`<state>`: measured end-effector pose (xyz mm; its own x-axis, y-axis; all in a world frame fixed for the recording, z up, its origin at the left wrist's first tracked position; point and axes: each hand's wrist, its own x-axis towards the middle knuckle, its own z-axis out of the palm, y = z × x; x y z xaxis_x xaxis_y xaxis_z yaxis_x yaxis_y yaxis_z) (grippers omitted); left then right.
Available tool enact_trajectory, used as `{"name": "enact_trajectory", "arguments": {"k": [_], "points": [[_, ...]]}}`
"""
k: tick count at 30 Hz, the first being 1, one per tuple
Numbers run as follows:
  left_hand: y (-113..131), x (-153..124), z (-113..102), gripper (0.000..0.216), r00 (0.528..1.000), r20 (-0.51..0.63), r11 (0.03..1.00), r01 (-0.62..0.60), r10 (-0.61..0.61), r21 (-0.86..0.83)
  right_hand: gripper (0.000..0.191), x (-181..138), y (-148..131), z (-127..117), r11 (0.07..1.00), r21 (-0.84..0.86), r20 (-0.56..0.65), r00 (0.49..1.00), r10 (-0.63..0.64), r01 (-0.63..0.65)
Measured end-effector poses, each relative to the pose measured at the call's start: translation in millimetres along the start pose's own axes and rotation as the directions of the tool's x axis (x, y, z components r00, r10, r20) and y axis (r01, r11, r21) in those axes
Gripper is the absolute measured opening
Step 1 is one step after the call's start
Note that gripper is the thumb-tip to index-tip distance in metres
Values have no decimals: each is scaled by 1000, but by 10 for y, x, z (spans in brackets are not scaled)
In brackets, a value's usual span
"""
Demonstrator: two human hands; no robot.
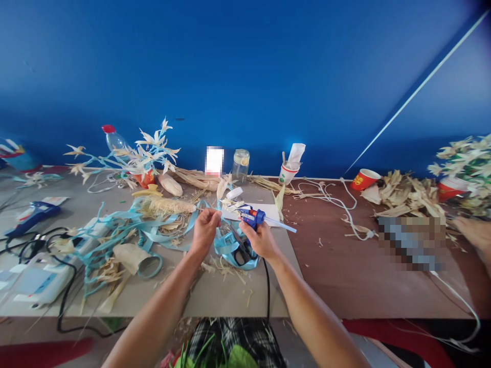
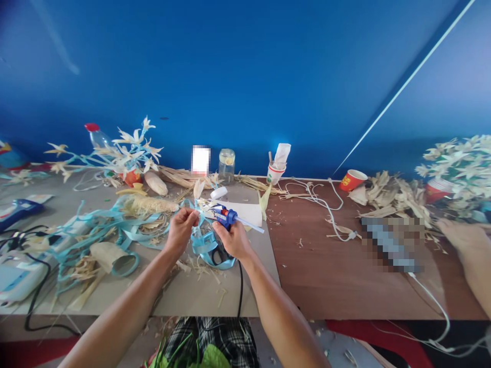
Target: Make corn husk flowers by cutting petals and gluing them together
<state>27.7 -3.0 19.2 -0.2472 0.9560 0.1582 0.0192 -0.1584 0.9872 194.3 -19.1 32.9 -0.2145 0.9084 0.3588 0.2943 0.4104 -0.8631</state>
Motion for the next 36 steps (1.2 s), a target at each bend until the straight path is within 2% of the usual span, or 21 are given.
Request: {"name": "enact_trajectory", "arguments": {"k": [6, 14, 17, 22, 28, 36], "points": [[-42, 17, -9, 20, 1000, -13, 1000, -11, 12, 25, 27, -4, 18, 7, 1000, -15, 11, 1000, -27, 27], [-44, 8, -3, 21, 999, -12, 996, -33, 34, 84, 29, -5, 24, 7, 1000, 0, 22, 1000, 1, -1], [-65, 14, -3, 20, 999, -15, 996, -37, 38, 83, 28, 1, 8, 0, 1000, 8, 0, 1000, -5, 5], [-82, 27, -9, 20, 999, -24, 996, -38, 39, 75, 27, 2, 3, 0, 1000, -4, 46, 999, -1, 1], [-52, 18, -10, 19, 998, -31, 994, -48, 51, 100, 29, -4, 18, -6, 1000, 6, 27, 999, 27, -27], [-63, 32, -26, 19, 998, -49, 996, -43, 47, 83, 28, 3, -13, -31, 999, 13, 69, 997, 35, -36]]}}
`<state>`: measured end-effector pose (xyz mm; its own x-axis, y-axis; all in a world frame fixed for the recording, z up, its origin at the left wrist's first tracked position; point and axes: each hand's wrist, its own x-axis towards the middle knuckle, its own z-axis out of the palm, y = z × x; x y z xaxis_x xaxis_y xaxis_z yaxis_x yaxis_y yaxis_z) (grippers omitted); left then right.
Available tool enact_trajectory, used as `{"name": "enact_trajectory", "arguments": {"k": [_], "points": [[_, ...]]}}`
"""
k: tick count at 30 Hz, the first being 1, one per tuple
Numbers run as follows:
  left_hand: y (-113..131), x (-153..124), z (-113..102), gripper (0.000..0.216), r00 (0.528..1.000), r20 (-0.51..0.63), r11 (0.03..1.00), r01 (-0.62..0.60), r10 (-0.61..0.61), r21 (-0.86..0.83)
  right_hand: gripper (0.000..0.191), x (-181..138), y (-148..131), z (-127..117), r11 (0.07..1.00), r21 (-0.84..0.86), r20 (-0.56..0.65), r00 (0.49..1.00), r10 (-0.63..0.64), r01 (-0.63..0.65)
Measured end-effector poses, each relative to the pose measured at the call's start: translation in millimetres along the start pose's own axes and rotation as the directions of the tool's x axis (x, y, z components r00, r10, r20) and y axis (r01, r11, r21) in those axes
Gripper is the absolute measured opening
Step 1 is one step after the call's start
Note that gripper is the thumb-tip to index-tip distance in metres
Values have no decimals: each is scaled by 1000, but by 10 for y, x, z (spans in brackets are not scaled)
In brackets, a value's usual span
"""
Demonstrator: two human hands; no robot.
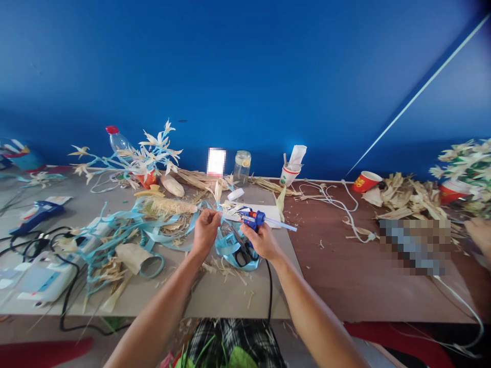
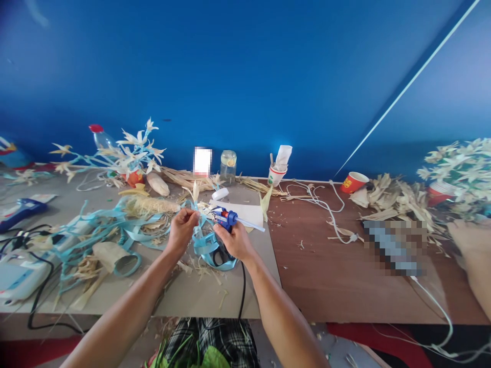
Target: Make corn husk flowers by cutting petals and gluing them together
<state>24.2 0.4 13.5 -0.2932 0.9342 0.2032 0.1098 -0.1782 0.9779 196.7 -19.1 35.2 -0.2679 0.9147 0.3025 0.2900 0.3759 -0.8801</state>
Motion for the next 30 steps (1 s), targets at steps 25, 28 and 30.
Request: {"name": "enact_trajectory", "arguments": {"k": [25, 28, 30], "points": [[-86, 50, -39, 26, 999, 20, 992, -30, 28, 124, 29, 102, 289, -75, 634, -686, -402, 912, 79, -358], [-100, 55, -41, 27, 998, 25, 984, -54, 51, 170, 29, 105, 286, -89, 548, -726, -426, 897, 116, -415], [-101, 51, -44, 28, 996, 36, 977, -87, 81, 196, 30, 102, 284, -91, 509, -742, -427, 893, 142, -436]]}}
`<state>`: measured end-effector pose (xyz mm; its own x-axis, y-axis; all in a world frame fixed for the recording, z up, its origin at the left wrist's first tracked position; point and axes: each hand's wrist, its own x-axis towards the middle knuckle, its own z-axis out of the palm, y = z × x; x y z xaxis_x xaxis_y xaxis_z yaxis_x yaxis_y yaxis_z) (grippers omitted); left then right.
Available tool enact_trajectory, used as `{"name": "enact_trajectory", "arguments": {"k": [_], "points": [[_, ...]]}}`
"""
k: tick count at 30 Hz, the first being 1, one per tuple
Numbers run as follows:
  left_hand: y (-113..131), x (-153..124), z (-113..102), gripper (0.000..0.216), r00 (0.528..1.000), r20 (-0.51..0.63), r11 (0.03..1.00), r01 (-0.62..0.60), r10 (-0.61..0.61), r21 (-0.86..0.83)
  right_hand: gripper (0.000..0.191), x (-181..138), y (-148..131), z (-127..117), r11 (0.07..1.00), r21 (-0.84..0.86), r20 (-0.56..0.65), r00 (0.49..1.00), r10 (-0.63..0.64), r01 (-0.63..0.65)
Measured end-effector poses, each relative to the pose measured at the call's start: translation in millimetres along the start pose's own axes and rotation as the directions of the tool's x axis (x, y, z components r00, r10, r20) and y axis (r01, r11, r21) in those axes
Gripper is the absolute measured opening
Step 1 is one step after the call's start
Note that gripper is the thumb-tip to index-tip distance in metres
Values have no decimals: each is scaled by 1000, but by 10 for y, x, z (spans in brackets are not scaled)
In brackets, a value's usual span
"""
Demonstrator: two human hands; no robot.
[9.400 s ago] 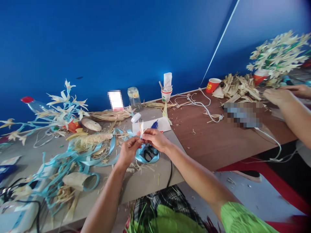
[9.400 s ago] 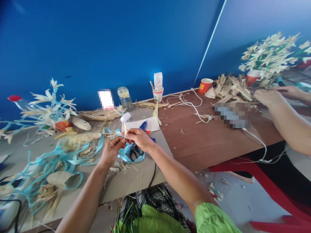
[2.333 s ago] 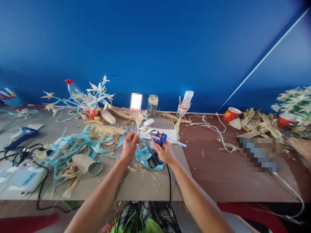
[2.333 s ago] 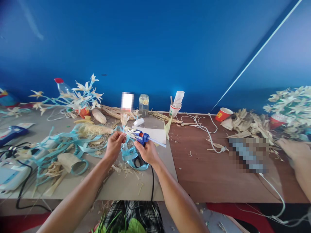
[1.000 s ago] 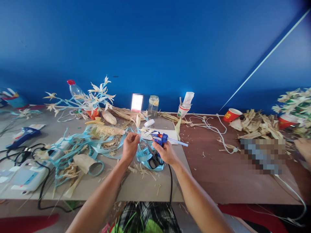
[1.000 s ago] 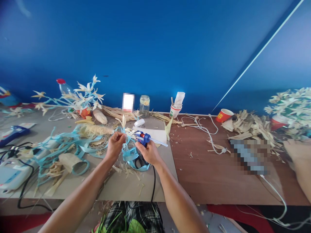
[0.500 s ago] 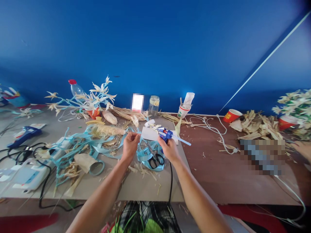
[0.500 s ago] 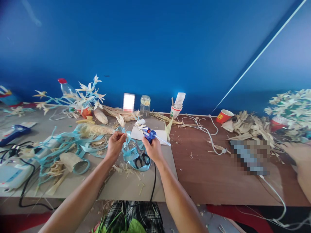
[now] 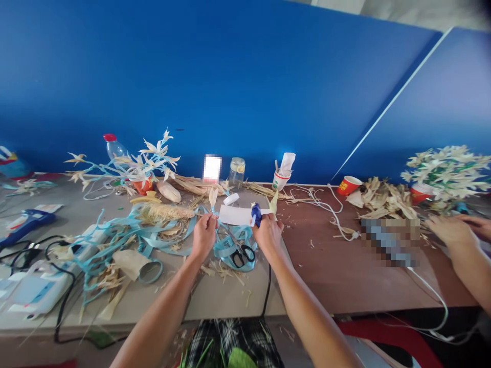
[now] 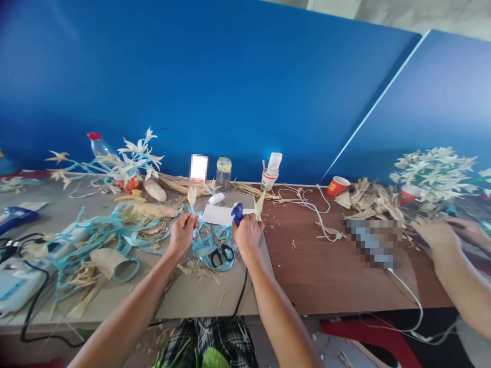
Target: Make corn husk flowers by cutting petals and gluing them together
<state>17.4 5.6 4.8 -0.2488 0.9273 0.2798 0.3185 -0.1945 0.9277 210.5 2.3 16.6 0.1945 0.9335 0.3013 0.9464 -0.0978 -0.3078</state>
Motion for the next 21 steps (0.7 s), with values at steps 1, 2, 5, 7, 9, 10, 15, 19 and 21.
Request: {"name": "enact_trajectory", "arguments": {"k": [1, 2, 5, 7, 9, 10, 15, 19, 21], "points": [[2, -5, -1, 28, 1000, 6, 1000, -17, 17, 9, 31, -1, 1, 2, 1000, -21, 13, 1000, 6, -6], [7, -10, -2, 29, 1000, 12, 1000, -29, 29, 11, 33, -2, 4, 5, 999, -40, 29, 999, 12, -11], [33, -30, -2, 31, 999, 29, 999, -46, 46, -5, 40, 2, 19, 13, 996, -78, 85, 995, 48, -42], [58, -43, -3, 32, 997, 43, 998, -56, 57, -16, 44, 11, 38, -2, 994, -84, 127, 989, 76, -66], [83, -52, -5, 31, 996, 60, 998, -66, 66, -12, 47, 23, 61, -49, 993, -80, 178, 979, 95, -81], [94, -56, -6, 28, 996, 68, 998, -63, 63, -9, 47, 32, 72, -86, 994, -77, 205, 974, 93, -79], [106, -61, 12, 21, 998, 57, 999, -18, 20, -39, 44, 111, 31, -317, 989, 140, 174, 985, 12, -37], [82, -62, 45, 20, 997, 71, 997, -38, 43, -65, 33, 181, -192, -388, 693, 720, 144, 983, -117, -23], [78, -69, 51, 19, 993, 81, 996, -84, 87, -40, 39, 194, -331, -380, 482, 872, 183, 969, -164, -83]]}}
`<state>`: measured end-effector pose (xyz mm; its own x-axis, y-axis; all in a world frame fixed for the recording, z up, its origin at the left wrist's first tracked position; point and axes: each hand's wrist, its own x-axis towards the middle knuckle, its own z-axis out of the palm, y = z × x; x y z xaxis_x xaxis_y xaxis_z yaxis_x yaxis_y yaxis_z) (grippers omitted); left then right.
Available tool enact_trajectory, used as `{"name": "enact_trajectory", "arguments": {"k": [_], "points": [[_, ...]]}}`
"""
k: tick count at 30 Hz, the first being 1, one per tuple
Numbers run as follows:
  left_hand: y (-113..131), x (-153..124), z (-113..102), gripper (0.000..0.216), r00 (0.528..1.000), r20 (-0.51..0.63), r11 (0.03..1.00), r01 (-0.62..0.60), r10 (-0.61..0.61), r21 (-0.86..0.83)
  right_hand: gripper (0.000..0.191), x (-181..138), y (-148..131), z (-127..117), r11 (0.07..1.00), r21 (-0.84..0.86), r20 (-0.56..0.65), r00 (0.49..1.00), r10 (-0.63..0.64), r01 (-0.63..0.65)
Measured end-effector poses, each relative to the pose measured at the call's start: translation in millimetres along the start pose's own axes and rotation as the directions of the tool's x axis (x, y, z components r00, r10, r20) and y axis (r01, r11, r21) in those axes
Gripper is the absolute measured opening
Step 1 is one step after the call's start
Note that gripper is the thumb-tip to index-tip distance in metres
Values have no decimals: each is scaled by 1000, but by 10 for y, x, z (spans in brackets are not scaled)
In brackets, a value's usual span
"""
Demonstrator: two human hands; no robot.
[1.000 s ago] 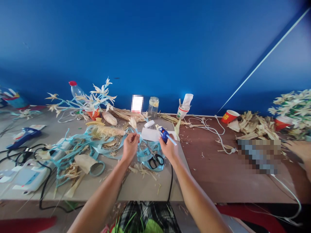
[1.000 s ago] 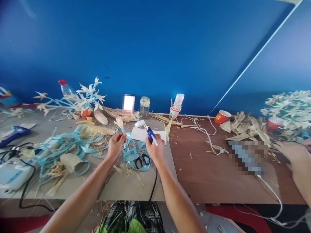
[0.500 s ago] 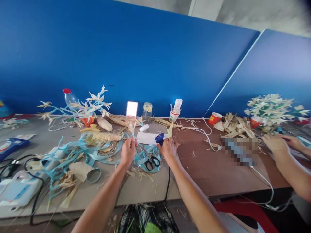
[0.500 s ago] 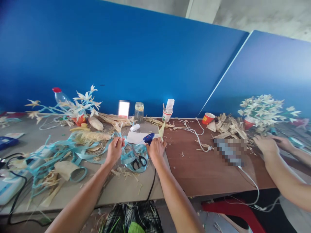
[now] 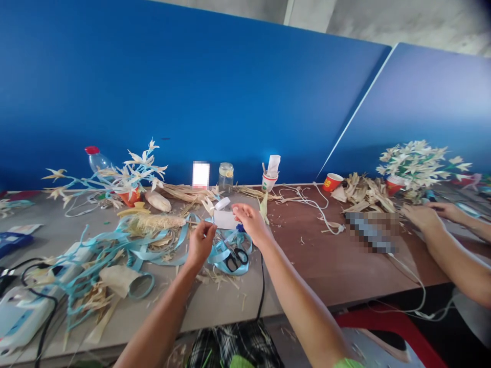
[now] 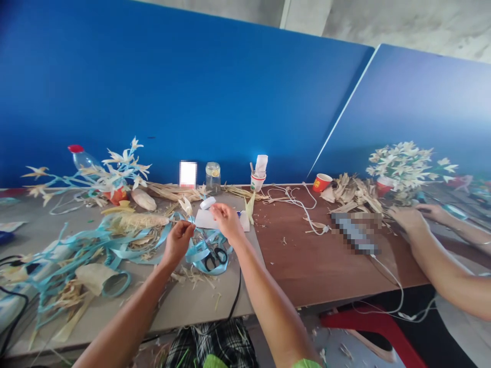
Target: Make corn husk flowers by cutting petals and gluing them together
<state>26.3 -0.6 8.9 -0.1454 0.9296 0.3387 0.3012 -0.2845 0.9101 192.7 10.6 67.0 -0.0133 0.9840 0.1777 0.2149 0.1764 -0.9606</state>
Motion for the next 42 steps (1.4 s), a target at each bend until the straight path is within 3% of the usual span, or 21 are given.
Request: {"name": "enact_trajectory", "arguments": {"k": [3, 10, 13, 16, 25, 31, 36, 38, 42], "points": [[18, -15, 0, 18, 999, 20, 996, -48, 46, 72, 42, 17, -68, 146, 989, 146, 59, 998, -31, 22], [68, -39, -14, 17, 996, 54, 962, -88, 77, 257, 42, 1, -99, 203, 999, 42, 10, 1000, 12, -13], [96, -39, -17, 17, 995, 52, 953, -96, 85, 286, 38, 1, -53, 231, 990, 138, 54, 998, 15, -22], [114, -38, -20, 18, 998, 10, 959, -70, 70, 273, 33, -34, -27, 266, 964, 254, 84, 995, 56, -76], [51, -27, -18, 20, 998, -68, 992, -2, 10, 128, 31, -158, 87, 347, 910, 379, 132, 983, 128, -169], [50, -34, 9, 23, 998, 53, 1000, -18, 17, 21, 28, -166, 166, 440, 867, 434, 196, 965, 173, -244], [87, -47, 15, 21, 995, 93, 998, -49, 44, 44, 27, -173, 143, 357, 899, 335, 243, 948, 207, -282], [95, -49, 9, 22, 995, 85, 995, -51, 44, 80, 24, -151, 134, 274, 895, 349, 232, 951, 206, -279], [84, -53, 0, 21, 993, 111, 985, -59, 41, 165, 17, -71, 144, 131, 818, 550, 74, 986, 150, -166]]}}
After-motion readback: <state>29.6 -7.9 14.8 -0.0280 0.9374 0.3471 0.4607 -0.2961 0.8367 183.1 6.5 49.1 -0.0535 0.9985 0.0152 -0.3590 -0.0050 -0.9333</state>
